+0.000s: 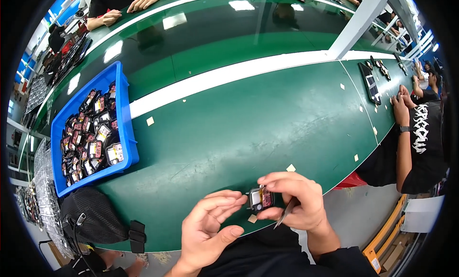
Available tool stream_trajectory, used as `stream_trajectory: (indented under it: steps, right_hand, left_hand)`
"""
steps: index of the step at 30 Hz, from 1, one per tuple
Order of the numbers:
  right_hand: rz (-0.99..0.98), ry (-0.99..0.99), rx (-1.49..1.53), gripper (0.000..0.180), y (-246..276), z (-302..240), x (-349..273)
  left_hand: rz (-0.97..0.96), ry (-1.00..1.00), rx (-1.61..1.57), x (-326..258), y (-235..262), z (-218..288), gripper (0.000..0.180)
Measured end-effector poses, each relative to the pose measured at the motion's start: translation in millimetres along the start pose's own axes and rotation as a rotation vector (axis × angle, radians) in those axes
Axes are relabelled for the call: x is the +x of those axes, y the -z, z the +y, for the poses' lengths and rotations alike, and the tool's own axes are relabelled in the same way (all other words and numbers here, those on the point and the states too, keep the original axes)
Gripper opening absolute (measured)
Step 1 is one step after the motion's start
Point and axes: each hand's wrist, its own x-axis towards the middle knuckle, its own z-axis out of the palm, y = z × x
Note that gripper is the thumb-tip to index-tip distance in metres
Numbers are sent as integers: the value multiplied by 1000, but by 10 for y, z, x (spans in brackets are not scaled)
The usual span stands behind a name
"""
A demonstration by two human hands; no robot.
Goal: Assemble small electronic components and record progress in a notebook.
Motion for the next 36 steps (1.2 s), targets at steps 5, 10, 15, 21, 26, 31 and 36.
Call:
stream_trajectory:
  steps: [5,10,15,21,26,31,36]
  right_hand:
    - [-24,-56,233,50,-163,-20,-102]
    - [-46,-31,288,58,-320,-16,-114]
    - [-58,-117,235,66,-252,25,-169]
    - [-20,-51,-123,36,-292,-14,-104]
    - [8,-23,-259,41,-326,-15,-115]
    - [102,141,-454,45,-395,52,-134]
    - [85,171,-481,45,-368,24,-141]
  left_hand:
    - [78,59,-80,49,-159,-79,67]
    - [139,59,-43,23,-111,-110,72]
    - [83,-32,-196,36,-44,-178,59]
    - [224,-58,-133,36,-11,-191,69]
    - [210,-74,-151,33,-20,-207,68]
    - [239,-22,-135,27,-36,-188,70]
    - [124,-93,-150,6,1,-221,64]
